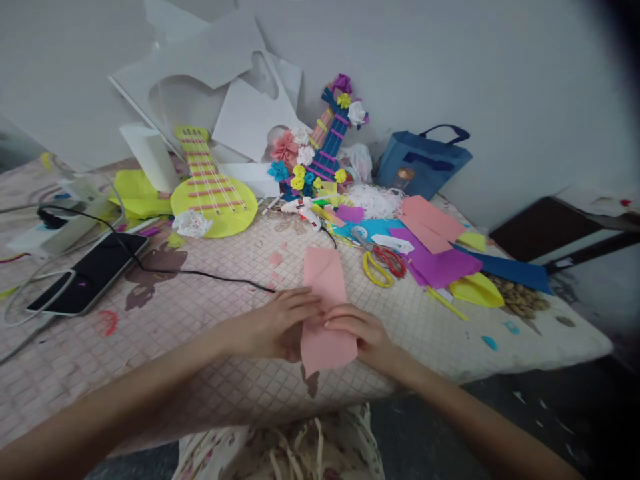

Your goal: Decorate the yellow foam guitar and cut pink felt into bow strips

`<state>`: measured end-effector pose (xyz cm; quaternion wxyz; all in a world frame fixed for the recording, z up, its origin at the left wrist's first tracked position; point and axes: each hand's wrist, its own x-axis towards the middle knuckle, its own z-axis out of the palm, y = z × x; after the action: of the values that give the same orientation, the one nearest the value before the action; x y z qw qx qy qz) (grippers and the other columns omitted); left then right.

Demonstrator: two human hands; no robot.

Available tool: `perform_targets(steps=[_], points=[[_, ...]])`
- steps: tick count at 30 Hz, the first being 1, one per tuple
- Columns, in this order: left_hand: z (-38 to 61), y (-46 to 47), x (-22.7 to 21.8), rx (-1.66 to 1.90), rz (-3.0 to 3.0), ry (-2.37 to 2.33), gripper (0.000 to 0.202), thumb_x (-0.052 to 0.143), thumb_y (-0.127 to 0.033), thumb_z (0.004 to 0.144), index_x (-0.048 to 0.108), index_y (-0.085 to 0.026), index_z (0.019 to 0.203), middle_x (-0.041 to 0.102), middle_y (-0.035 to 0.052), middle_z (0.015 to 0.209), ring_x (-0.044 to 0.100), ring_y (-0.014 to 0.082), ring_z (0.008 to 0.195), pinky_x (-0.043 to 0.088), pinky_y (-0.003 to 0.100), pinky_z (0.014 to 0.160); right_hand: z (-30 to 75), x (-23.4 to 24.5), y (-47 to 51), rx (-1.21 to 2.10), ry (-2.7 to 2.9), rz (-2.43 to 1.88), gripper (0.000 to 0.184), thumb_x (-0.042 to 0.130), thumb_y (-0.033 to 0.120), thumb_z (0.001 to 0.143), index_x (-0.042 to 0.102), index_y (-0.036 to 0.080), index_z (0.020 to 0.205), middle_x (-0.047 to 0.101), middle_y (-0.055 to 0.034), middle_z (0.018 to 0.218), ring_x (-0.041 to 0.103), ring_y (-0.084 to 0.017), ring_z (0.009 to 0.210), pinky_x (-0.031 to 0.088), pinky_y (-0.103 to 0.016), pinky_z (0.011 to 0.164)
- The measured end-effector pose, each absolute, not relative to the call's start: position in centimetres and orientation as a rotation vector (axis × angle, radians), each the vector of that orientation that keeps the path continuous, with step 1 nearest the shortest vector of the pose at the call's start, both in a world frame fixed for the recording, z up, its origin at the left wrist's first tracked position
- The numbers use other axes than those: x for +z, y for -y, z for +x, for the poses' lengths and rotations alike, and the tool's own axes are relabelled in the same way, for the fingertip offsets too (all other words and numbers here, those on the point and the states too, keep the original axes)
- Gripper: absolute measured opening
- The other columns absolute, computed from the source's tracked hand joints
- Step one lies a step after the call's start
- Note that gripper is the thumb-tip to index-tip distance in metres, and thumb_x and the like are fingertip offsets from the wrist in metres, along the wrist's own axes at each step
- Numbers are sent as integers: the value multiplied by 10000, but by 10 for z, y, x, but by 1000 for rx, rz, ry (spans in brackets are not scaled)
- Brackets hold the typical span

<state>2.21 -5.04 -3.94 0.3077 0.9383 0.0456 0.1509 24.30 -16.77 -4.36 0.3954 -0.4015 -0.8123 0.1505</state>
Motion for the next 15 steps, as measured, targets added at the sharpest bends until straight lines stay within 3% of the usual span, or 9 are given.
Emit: perform_targets(steps=[2, 4, 6, 8, 10, 15], points=[[27, 66, -44, 490, 2524, -152, 414, 638, -202, 769, 554, -194, 1175, 535, 116, 1309, 404, 265, 1279, 289, 450, 1070, 244, -41, 176, 517, 1988, -1047, 269, 554, 129, 843, 596, 245, 1083, 665, -84, 1013, 617, -183, 954, 507, -318, 800], [30, 77, -45, 515, 2504, -243, 174, 536, -182, 840, 628, -183, 988, 655, 91, 1089, 550, 230, 1106, 371, 401, 996, 244, -38, 179, 621, 1890, -1099, 215, 568, 151, 832, 621, 241, 1019, 680, -64, 967, 630, -183, 905, 502, -315, 781], [31, 83, -41, 444, 2421, -402, 143, 506, -215, 858, 642, -173, 851, 681, 57, 840, 626, 191, 849, 461, 335, 828, 244, -38, 174, 695, 1768, -1224, 135, 576, 180, 819, 639, 224, 929, 683, -46, 890, 630, -179, 826, 491, -299, 719], [32, 82, -36, 359, 2278, -567, 174, 505, -272, 857, 636, -170, 805, 656, 28, 713, 613, 160, 680, 473, 277, 658, 246, -42, 163, 754, 1623, -1377, 72, 582, 237, 816, 636, 200, 844, 662, -30, 792, 605, -165, 721, 465, -271, 628], [34, 75, -29, 349, 2132, -663, 189, 505, -314, 856, 632, -173, 848, 662, 19, 728, 609, 145, 652, 460, 245, 594, 252, -47, 147, 793, 1507, -1478, 121, 593, 301, 807, 615, 184, 788, 627, -16, 720, 565, -152, 649, 436, -254, 571], [49, 27, -24, 557, 2149, -867, 288, 538, -373, 824, 587, -164, 1016, 668, 69, 920, 625, 175, 780, 472, 275, 656, 274, -56, 107, 713, 1575, -1560, 115, 608, 285, 763, 602, 182, 814, 609, 3, 712, 529, -147, 639, 421, -257, 591]])
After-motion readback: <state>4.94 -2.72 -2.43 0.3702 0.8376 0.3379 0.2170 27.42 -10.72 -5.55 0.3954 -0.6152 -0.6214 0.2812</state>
